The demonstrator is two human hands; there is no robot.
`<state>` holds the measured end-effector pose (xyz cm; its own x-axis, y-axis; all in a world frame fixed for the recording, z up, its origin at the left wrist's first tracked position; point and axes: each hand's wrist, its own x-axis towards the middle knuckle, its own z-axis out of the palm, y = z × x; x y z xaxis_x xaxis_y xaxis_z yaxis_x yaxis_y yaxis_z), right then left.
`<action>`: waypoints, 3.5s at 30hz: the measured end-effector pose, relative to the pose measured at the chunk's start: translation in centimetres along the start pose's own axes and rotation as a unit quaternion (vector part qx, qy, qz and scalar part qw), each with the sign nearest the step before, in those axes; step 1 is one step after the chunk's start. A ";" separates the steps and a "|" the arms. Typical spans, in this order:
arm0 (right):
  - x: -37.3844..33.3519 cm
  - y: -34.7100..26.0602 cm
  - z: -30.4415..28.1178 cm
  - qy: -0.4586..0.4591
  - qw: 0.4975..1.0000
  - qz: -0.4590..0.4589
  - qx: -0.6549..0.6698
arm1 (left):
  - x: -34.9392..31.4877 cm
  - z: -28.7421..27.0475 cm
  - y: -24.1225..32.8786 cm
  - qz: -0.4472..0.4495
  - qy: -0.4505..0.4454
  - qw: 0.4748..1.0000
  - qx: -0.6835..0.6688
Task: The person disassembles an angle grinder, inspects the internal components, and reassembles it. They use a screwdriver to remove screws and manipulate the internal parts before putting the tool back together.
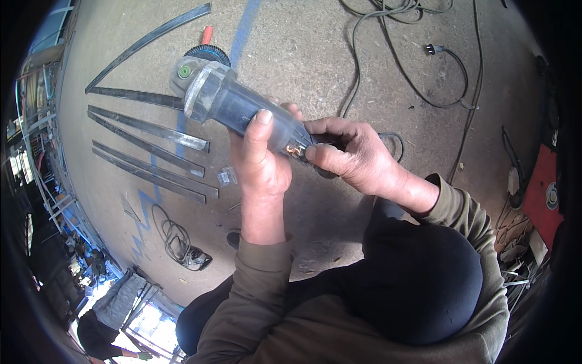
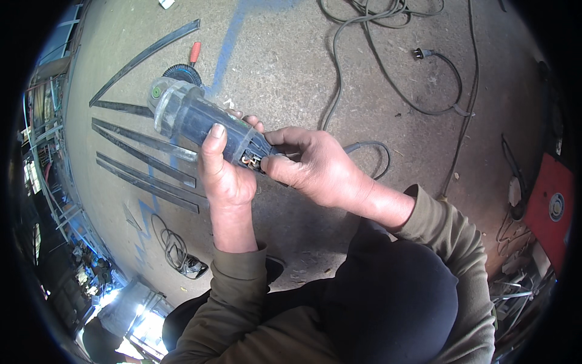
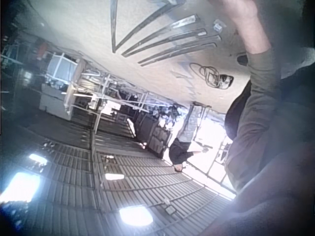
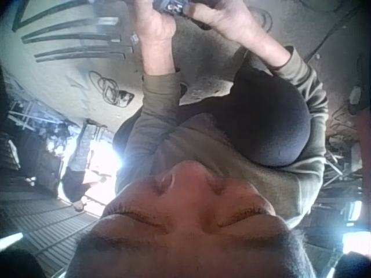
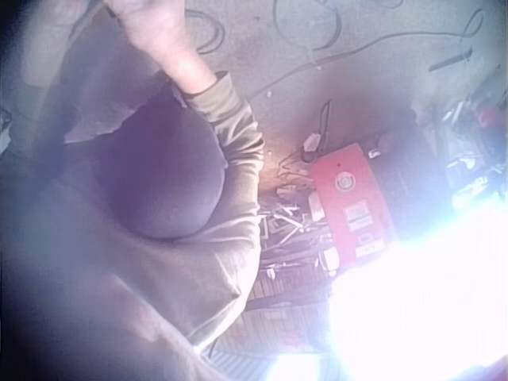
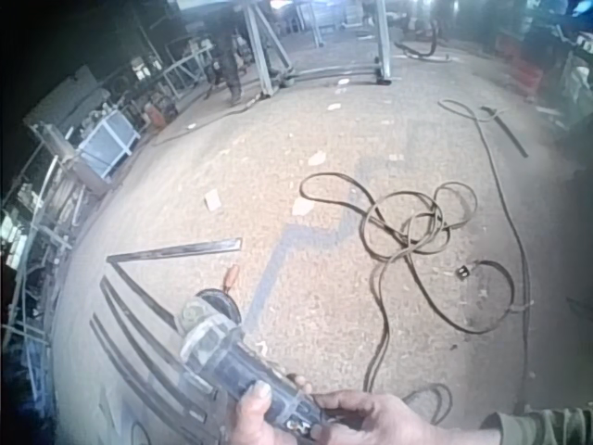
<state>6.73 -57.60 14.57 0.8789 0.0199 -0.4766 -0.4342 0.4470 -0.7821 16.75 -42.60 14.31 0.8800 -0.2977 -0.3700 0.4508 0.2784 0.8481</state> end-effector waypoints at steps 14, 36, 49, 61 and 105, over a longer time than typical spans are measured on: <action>0.1 -0.1 0.0 0.010 1.000 0.015 -0.006 | 0.2 0.2 0.0 -0.017 0.008 0.999 -0.042; 0.6 0.6 0.2 0.009 0.999 0.012 0.032 | 0.1 0.7 -0.1 0.016 -0.002 1.000 0.017; 0.7 0.7 0.4 0.021 0.995 -0.021 -0.097 | 0.1 0.9 -0.2 0.003 0.006 1.000 0.006; 0.2 -0.2 0.7 0.070 0.978 -0.010 -0.199 | 0.2 1.2 -0.2 0.020 0.008 0.999 0.026; 0.9 0.1 -0.3 -0.017 0.999 0.044 0.003 | 0.4 0.9 0.2 -0.011 0.025 1.000 0.007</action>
<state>7.45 -57.78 13.96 0.8433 0.0903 -0.5298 -0.5095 0.4481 -0.7346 17.11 -43.44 14.69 0.8765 -0.2571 -0.4070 0.4683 0.2600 0.8444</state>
